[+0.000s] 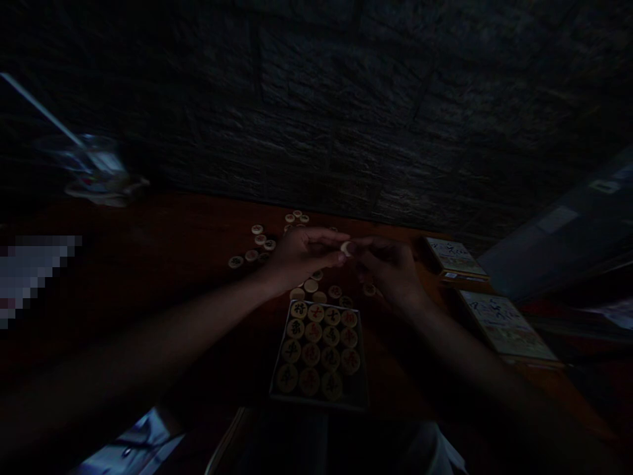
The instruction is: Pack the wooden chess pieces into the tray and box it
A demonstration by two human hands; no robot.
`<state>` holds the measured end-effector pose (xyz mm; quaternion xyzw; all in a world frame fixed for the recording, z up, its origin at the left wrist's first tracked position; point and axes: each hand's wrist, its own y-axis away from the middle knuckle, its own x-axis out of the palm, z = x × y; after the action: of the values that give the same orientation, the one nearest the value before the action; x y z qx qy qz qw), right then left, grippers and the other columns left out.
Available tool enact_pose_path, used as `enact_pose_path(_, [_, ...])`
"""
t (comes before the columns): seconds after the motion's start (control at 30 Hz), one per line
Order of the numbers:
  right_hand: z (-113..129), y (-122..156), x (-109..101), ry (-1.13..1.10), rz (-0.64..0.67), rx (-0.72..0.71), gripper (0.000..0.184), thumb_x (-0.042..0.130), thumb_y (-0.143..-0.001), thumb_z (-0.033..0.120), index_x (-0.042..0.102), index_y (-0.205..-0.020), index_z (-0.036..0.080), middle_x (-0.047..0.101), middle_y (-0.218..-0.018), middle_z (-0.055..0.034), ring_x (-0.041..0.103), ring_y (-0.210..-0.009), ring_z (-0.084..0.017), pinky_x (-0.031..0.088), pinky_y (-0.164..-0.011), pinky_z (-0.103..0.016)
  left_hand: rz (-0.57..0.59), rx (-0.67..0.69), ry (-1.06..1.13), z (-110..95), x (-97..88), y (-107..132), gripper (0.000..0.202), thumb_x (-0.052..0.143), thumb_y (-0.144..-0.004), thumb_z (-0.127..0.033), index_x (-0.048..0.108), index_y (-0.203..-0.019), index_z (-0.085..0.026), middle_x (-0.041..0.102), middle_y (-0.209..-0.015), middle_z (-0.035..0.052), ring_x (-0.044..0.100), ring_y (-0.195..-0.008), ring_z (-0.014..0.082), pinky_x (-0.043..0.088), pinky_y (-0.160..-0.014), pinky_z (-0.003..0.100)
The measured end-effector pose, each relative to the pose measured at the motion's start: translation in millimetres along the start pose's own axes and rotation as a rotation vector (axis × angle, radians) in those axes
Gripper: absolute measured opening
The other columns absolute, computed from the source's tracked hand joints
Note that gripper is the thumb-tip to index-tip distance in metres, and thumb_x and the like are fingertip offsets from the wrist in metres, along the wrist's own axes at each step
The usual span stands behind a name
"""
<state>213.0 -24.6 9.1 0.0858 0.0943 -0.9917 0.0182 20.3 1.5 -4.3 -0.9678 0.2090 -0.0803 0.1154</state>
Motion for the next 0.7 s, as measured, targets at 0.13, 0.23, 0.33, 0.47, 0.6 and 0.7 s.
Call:
enact_pose_path(0.13, [-2, 0, 0, -0.053, 0.045, 0.01, 0.044, 0.089, -0.075, 0.05, 0.081, -0.104, 0.016, 0.072, -0.068, -0.0012, 0.054, -0.043, -0.01, 0.038, -0.033, -0.019, -0.008, 0.036, -0.014, 3, -1.5, -1, 0.042, 0.092, -0.072, -0.021, 0.08, -0.112, -0.017, 0.082, -0.112, 0.0102, 0.079, -0.1, 0.0215, 0.062, -0.094, 0.038])
enact_pose_path(0.23, [-2, 0, 0, -0.06, 0.047, -0.018, 0.041, 0.092, -0.072, 0.049, 0.081, -0.094, 0.015, 0.075, -0.074, -0.0034, 0.056, -0.046, -0.009, 0.04, -0.036, -0.019, 0.005, 0.067, -0.042, 4, -1.1, -1, 0.039, 0.092, -0.072, -0.021, 0.082, -0.109, -0.017, 0.083, -0.109, 0.0101, 0.079, -0.101, 0.0223, 0.062, -0.095, 0.038])
enact_pose_path(0.33, [0, 1, 2, -0.074, 0.035, -0.017, 0.042, 0.093, -0.069, 0.051, 0.08, -0.085, 0.015, 0.07, -0.063, -0.001, 0.052, -0.042, -0.008, 0.038, -0.036, -0.018, 0.015, 0.092, -0.077, 3, 0.6, -1, 0.036, 0.092, -0.071, -0.021, 0.083, -0.106, -0.016, 0.083, -0.109, 0.0106, 0.079, -0.101, 0.0231, 0.062, -0.095, 0.038])
enact_pose_path(0.47, [2, 2, 2, -0.035, 0.027, 0.01, 0.043, 0.088, -0.075, 0.054, 0.082, -0.089, 0.014, 0.063, -0.053, 0.0017, 0.048, -0.037, -0.009, 0.033, -0.031, -0.019, -0.02, 0.047, -0.038, -1, 2.3, 1, 0.034, 0.093, -0.072, -0.026, 0.084, -0.104, -0.017, 0.084, -0.106, 0.0097, 0.08, -0.094, 0.0216, 0.063, -0.092, 0.037])
enact_pose_path(0.6, [0, 1, 1, -0.026, 0.052, 0.006, 0.043, 0.085, -0.08, 0.05, 0.083, -0.104, 0.015, 0.066, -0.058, 0.0007, 0.05, -0.041, -0.009, 0.035, -0.033, -0.019, -0.091, -0.043, 0.015, -5, 3.2, 2, 0.031, 0.089, -0.078, -0.032, 0.083, -0.105, -0.017, 0.084, -0.102, 0.0091, 0.079, -0.081, 0.0184, 0.065, -0.086, 0.037])
enact_pose_path(0.7, [-2, 1, 0, -0.034, 0.058, -0.024, 0.04, 0.086, -0.079, 0.044, 0.083, -0.108, 0.016, 0.073, -0.069, -0.0022, 0.053, -0.044, -0.008, 0.039, -0.036, -0.019, -0.106, -0.045, 0.054, -6, 4.3, 1, 0.029, 0.088, -0.078, -0.031, 0.084, -0.103, -0.017, 0.083, -0.103, 0.0092, 0.079, -0.081, 0.0182, 0.065, -0.088, 0.038])
